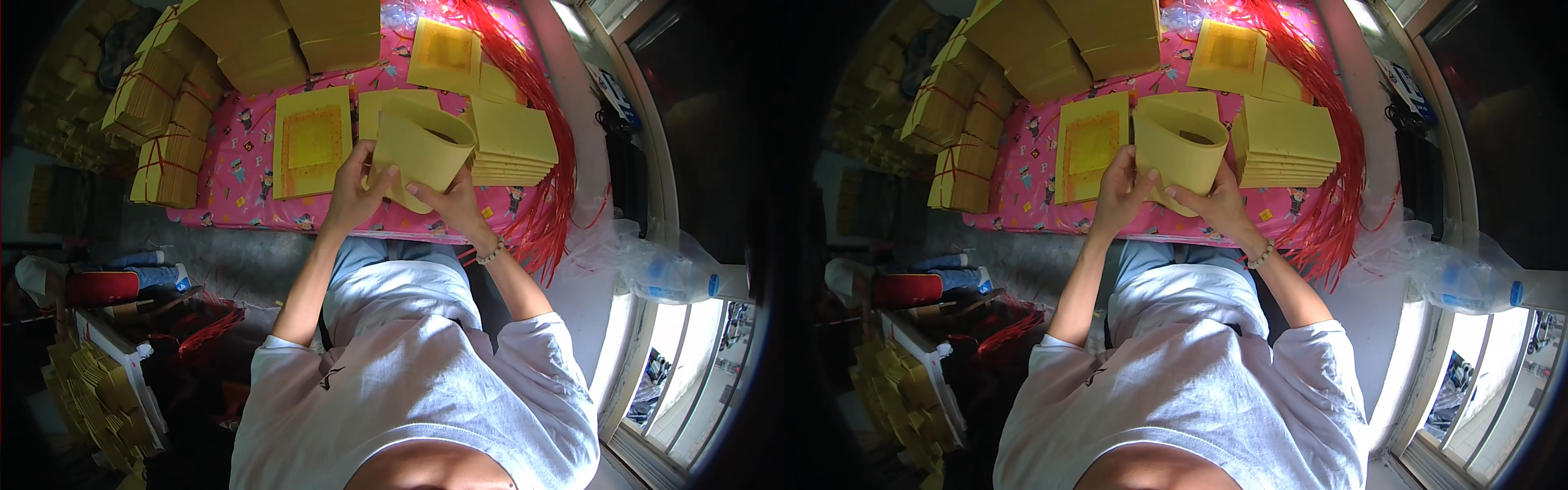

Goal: Inspecting and sorting sheets of joss paper with foil centers for quality.

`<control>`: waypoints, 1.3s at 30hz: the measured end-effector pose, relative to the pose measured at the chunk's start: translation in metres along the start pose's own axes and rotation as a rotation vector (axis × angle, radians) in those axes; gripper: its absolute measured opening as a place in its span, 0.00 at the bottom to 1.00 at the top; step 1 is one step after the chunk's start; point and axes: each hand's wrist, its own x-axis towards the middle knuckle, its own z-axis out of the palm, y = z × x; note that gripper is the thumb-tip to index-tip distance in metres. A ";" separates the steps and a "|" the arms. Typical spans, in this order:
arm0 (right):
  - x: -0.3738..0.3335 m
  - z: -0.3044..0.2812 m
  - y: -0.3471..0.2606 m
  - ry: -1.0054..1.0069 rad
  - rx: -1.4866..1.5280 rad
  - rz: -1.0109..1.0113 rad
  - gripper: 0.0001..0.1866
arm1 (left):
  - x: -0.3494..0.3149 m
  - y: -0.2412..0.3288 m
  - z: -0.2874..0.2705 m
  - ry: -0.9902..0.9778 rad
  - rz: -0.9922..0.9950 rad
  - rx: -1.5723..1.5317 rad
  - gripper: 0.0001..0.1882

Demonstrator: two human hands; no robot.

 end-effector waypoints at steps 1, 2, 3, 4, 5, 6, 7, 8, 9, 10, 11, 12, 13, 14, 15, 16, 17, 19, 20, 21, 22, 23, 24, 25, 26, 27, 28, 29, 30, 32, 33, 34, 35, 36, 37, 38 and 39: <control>-0.001 0.000 0.000 0.021 -0.011 -0.026 0.28 | 0.001 0.001 0.002 0.000 -0.001 0.000 0.15; -0.001 -0.001 -0.001 0.020 -0.010 -0.025 0.28 | 0.001 0.002 0.003 0.101 0.087 0.190 0.15; -0.002 -0.001 -0.002 0.041 -0.001 -0.016 0.27 | 0.002 0.004 0.005 0.202 0.174 0.381 0.15; -0.003 -0.002 -0.003 0.063 0.007 -0.006 0.26 | 0.004 0.009 0.011 0.202 0.173 0.380 0.15; -0.003 -0.002 -0.005 0.062 0.007 -0.004 0.26 | 0.007 0.016 0.018 0.249 0.193 0.302 0.16; -0.003 -0.003 -0.007 0.064 0.029 0.010 0.25 | 0.009 0.019 0.021 0.295 0.213 0.223 0.16; -0.003 -0.003 -0.008 0.065 0.052 0.024 0.24 | 0.009 0.017 0.020 0.296 0.212 0.224 0.16; -0.003 -0.003 -0.008 0.064 0.053 0.026 0.24 | 0.010 0.014 0.018 0.143 0.104 0.035 0.16; -0.002 -0.003 -0.008 0.070 0.032 0.045 0.26 | 0.011 0.010 0.016 -0.010 -0.005 -0.153 0.16; 0.000 -0.003 -0.008 0.076 0.011 0.063 0.27 | 0.012 0.007 0.016 -0.009 -0.006 -0.152 0.16; 0.002 -0.003 -0.006 0.075 0.012 0.064 0.27 | 0.012 0.003 0.016 0.013 0.004 -0.175 0.16; 0.005 -0.001 -0.002 0.109 0.003 -0.006 0.28 | 0.013 -0.001 0.017 0.036 0.014 -0.197 0.16; 0.007 0.000 0.000 0.145 -0.007 -0.077 0.30 | 0.014 -0.005 0.018 0.036 0.014 -0.198 0.16; 0.008 0.000 0.002 0.144 -0.007 -0.076 0.30 | 0.015 -0.009 0.020 0.071 0.025 -0.183 0.16; 0.008 0.000 0.003 0.150 0.005 -0.081 0.31 | 0.015 -0.012 0.022 0.106 0.036 -0.169 0.17; 0.008 0.000 0.004 0.157 0.019 -0.085 0.32 | 0.015 -0.011 0.026 0.106 0.035 -0.169 0.17; 0.008 0.000 0.004 0.157 0.019 -0.084 0.32 | 0.014 -0.010 0.031 0.125 0.042 -0.172 0.18; 0.007 -0.001 0.004 0.158 0.003 -0.067 0.30 | 0.014 -0.007 0.035 0.146 0.047 -0.174 0.19; 0.007 -0.002 0.003 0.156 0.004 -0.065 0.30 | 0.013 -0.006 0.035 0.151 0.037 -0.118 0.20; 0.007 -0.002 0.000 0.155 -0.004 -0.041 0.29 | 0.012 -0.004 0.036 0.156 0.028 -0.063 0.20; 0.007 -0.004 -0.001 0.154 -0.013 -0.016 0.28 | 0.013 -0.003 0.034 0.158 0.026 -0.063 0.20; 0.006 -0.005 -0.001 0.153 -0.013 -0.014 0.28 | 0.015 -0.002 0.031 0.136 0.006 -0.099 0.21; 0.006 -0.005 -0.001 0.138 -0.005 -0.005 0.27 | 0.017 -0.001 0.028 0.114 -0.013 -0.136 0.21; 0.006 -0.006 -0.002 0.124 0.002 0.004 0.27 | 0.019 0.001 0.025 0.115 -0.016 -0.136 0.21; 0.007 -0.004 -0.003 0.124 0.003 0.007 0.27 | 0.022 0.003 0.020 0.055 -0.077 -0.161 0.22; 0.008 -0.002 -0.006 0.146 0.010 -0.018 0.26 | 0.023 0.006 0.018 -0.006 -0.139 -0.187 0.23; 0.010 0.000 -0.009 0.168 0.019 -0.042 0.26 | 0.024 0.014 0.018 -0.003 -0.143 -0.187 0.23; 0.012 -0.001 -0.009 0.168 0.020 -0.037 0.26 | 0.026 0.023 0.018 -0.002 -0.233 -0.247 0.24; 0.016 -0.003 -0.009 0.206 -0.017 -0.025 0.24 | 0.027 0.028 0.019 -0.002 -0.323 -0.308 0.25; 0.021 -0.003 -0.013 0.236 -0.052 -0.015 0.22 | 0.028 0.032 0.016 -0.007 -0.380 -0.336 0.24; 0.024 -0.002 -0.017 0.233 0.009 0.046 0.21 | 0.030 0.032 0.014 -0.016 -0.437 -0.364 0.24; 0.026 -0.002 -0.020 0.231 0.069 0.110 0.19 | 0.032 0.027 0.013 -0.014 -0.440 -0.365 0.24; 0.028 -0.002 -0.020 0.230 0.069 0.113 0.19 | 0.035 0.021 0.012 -0.020 -0.473 -0.409 0.23; 0.029 -0.002 -0.021 0.235 0.095 0.144 0.19 | 0.037 0.016 0.011 -0.026 -0.506 -0.453 0.22; 0.030 -0.002 -0.020 0.245 0.121 0.178 0.19 | 0.040 0.019 0.013 -0.027 -0.511 -0.455 0.22; 0.030 -0.003 -0.021 0.247 0.120 0.182 0.19 | 0.043 0.025 0.015 -0.003 -0.554 -0.483 0.21; 0.030 -0.004 -0.022 0.238 0.167 0.209 0.20 | 0.045 0.028 0.016 0.021 -0.597 -0.511 0.21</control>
